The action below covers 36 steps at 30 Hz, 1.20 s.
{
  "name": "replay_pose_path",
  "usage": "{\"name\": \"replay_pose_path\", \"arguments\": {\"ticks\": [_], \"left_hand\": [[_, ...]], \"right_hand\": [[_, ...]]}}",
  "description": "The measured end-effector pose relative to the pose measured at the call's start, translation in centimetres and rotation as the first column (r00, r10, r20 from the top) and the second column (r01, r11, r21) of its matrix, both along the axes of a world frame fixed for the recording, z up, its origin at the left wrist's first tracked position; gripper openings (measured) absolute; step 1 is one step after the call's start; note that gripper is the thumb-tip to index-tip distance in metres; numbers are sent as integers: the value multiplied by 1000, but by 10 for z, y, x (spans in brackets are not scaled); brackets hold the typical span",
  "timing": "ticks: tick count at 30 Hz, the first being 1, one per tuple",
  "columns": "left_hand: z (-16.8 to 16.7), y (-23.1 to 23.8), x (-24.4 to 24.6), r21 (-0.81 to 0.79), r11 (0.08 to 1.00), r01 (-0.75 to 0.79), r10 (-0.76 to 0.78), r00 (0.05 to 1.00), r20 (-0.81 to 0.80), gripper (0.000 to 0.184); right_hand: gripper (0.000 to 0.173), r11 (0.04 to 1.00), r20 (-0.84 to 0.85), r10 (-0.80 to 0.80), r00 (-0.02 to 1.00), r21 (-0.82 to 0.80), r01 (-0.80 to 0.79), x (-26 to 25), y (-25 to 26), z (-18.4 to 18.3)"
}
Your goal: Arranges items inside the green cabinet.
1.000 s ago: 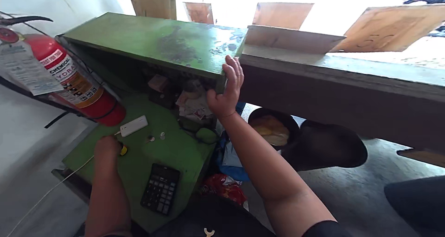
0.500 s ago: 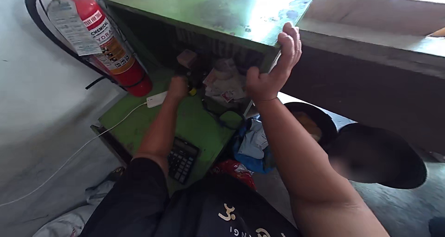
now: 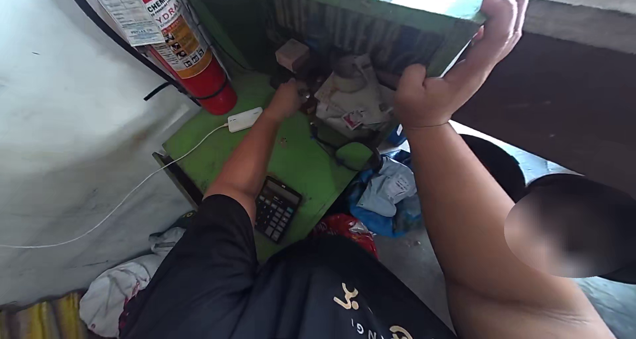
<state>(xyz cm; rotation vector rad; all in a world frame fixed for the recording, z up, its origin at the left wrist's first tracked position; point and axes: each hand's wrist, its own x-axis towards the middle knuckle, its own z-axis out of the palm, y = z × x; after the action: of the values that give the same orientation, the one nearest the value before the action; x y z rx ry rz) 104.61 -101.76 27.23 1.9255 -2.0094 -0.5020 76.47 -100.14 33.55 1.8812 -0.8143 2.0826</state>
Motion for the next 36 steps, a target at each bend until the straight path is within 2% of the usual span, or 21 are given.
{"name": "replay_pose_path", "arguments": {"ticks": [5, 12, 14, 19, 22, 24, 26, 28, 31, 34, 36], "left_hand": [[-9, 4, 18, 44, 998, 46, -45, 999, -28, 49], [-38, -19, -1, -30, 1000, 6, -8, 999, -51, 47], [-42, -26, -5, -8, 999, -36, 35, 998, -52, 47], [-36, -22, -12, 72, 989, -129, 137, 984, -111, 43], [-39, -12, -8, 79, 991, -104, 114, 984, -138, 46], [-36, -4, -3, 103, 990, -92, 112, 971, -213, 54], [-22, 12, 1, 157, 977, -147, 185, 946, -266, 63], [-15, 28, 21, 155, 971, -182, 221, 933, -285, 49], [-10, 57, 63, 185, 949, -256, 280, 952, -124, 29], [-20, 85, 101, 239, 912, -333, 332, 942, 47, 26], [-28, 103, 110, 299, 880, -369, 360, 929, 85, 29]], "right_hand": [[58, 999, 20, -35, 999, 26, 34, 2, -1, -2], [57, 1000, -1, -21, 1000, 12, 21, 2, 7, 6], [57, 1000, 7, -24, 1000, 12, 24, 3, 7, 6], [53, 1000, 16, -27, 1000, 15, 26, 2, 6, 6], [53, 999, -10, -35, 999, 35, 36, 0, 9, 8], [54, 999, -34, -31, 999, 36, 32, -2, 10, 9], [53, 1000, -55, -23, 998, 13, 24, -6, 8, 9], [56, 1000, -79, -12, 997, 15, 13, -9, 8, 7], [62, 997, -98, 65, 993, 41, -61, -13, 6, 5], [67, 994, -70, 98, 993, 63, -94, -14, -2, -2], [65, 994, -43, 79, 996, 80, -76, -12, -6, -8]]}}
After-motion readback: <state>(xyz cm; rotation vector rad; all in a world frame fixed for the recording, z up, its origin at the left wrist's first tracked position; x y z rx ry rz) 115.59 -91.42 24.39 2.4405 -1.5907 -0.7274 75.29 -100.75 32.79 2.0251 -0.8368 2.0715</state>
